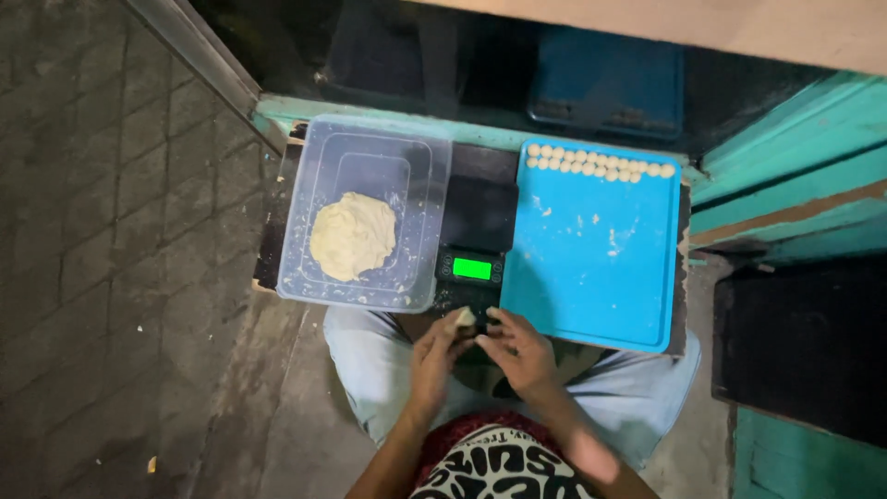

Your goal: The person repeatedly pinches off small pieces of dough from a larger mass in a plastic container, weighs each piece on a digital scale, rolls it into a ball, and places it on a blue tray. The process continues throughout the clip, accumulating a row of dough balls on the tray.

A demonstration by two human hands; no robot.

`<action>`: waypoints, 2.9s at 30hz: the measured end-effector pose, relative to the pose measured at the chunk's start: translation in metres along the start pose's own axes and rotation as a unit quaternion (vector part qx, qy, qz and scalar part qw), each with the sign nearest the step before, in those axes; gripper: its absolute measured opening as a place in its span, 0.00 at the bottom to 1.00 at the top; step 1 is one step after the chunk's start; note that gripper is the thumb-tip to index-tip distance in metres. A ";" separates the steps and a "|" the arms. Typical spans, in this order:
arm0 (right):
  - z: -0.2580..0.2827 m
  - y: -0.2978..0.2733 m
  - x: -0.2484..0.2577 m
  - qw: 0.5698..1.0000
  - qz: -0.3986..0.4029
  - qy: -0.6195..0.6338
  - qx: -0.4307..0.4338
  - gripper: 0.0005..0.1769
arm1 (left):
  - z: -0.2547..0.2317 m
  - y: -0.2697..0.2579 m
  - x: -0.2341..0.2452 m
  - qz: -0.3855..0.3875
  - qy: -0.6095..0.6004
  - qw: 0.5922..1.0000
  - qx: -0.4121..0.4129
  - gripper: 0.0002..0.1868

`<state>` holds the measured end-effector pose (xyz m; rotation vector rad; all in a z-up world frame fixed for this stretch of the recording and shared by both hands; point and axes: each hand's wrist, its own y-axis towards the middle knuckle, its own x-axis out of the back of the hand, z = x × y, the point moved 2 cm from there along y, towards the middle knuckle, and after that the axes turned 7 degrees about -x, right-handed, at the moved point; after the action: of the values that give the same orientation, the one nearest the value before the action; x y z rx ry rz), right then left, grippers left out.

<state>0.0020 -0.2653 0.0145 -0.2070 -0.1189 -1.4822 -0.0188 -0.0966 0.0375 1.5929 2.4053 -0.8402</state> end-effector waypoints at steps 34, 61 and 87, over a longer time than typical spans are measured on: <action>0.018 -0.003 0.008 0.915 -0.022 0.275 -0.296 0.16 | -0.033 -0.022 -0.036 0.047 0.151 0.987 -0.006 0.12; 0.025 -0.006 0.014 0.944 -0.049 0.208 -0.253 0.16 | -0.018 -0.016 -0.025 0.077 0.159 0.984 0.002 0.13; 0.004 0.015 0.076 0.974 -0.191 -0.057 -0.110 0.10 | -0.005 0.190 -0.084 0.056 0.585 0.736 -0.335 0.06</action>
<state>0.0240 -0.3376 0.0334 -0.4695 -0.0895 -1.8686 0.1864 -0.1077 0.0049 2.1189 2.5505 1.3842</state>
